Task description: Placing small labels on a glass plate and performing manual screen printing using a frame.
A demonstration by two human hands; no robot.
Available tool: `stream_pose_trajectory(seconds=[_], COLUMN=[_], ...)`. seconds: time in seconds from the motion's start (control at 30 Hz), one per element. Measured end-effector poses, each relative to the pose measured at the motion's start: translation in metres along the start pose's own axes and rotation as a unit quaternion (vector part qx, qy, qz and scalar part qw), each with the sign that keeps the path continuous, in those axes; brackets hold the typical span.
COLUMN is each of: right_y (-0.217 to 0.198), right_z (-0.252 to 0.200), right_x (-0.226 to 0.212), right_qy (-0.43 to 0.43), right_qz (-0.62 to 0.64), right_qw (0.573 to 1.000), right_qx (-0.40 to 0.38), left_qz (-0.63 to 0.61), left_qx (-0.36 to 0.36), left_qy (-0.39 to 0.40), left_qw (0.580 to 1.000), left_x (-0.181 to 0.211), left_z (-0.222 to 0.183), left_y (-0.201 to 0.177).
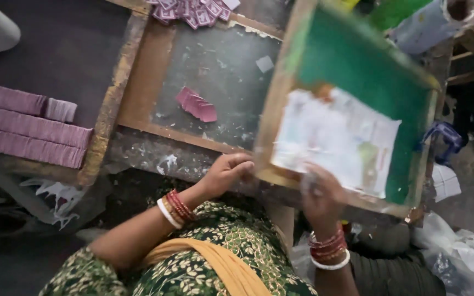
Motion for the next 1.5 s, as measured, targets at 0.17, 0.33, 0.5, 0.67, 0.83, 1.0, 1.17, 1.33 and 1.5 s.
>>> stream_pose_trajectory(seconds=[0.17,0.33,0.5,0.67,0.83,1.0,1.17,1.33,1.5], right_y=[0.09,0.143,0.129,0.085,0.012,-0.093,-0.136,-0.144,-0.112], right_z=[0.029,0.04,-0.038,-0.052,-0.022,-0.025,-0.031,-0.01,-0.013], right_x=[0.029,0.055,0.037,0.008,0.001,0.043,0.085,0.053,0.012], right_qy=[0.024,-0.033,-0.062,0.001,-0.086,-0.018,0.007,0.0,-0.153], right_qz=[-0.02,-0.015,-0.01,0.02,0.045,-0.124,-0.143,-0.088,-0.321], right_qw=[0.977,0.974,0.976,0.98,0.994,0.953,0.927,0.933,0.882], right_qx=[-0.209,-0.222,-0.207,-0.199,0.051,0.276,0.347,0.35,0.309], left_qz=[0.34,0.476,0.485,0.391,0.102,0.187,0.432,0.49,0.151], left_qx=[0.059,0.029,0.028,0.037,-0.083,0.001,0.112,0.037,0.408], left_qy=[-0.057,0.01,0.01,-0.032,0.004,0.106,0.104,0.135,0.114], left_qw=[0.937,0.879,0.874,0.919,0.991,0.977,0.889,0.861,0.893], left_x=[-0.04,-0.061,-0.062,-0.034,0.051,0.024,-0.024,-0.049,0.053], left_z=[-0.005,0.01,0.008,0.011,0.007,0.068,0.126,0.17,0.122], left_y=[-0.031,-0.031,-0.035,-0.04,-0.007,-0.014,-0.017,-0.011,-0.156])
Point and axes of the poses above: each hand's wrist, its own z-axis towards the middle knuckle, its own y-axis out of the palm, x = y × z, the point moved 9 cm from there along z, towards the middle knuckle, and after that the axes turned 9 degrees about x, right-handed, at the moved point
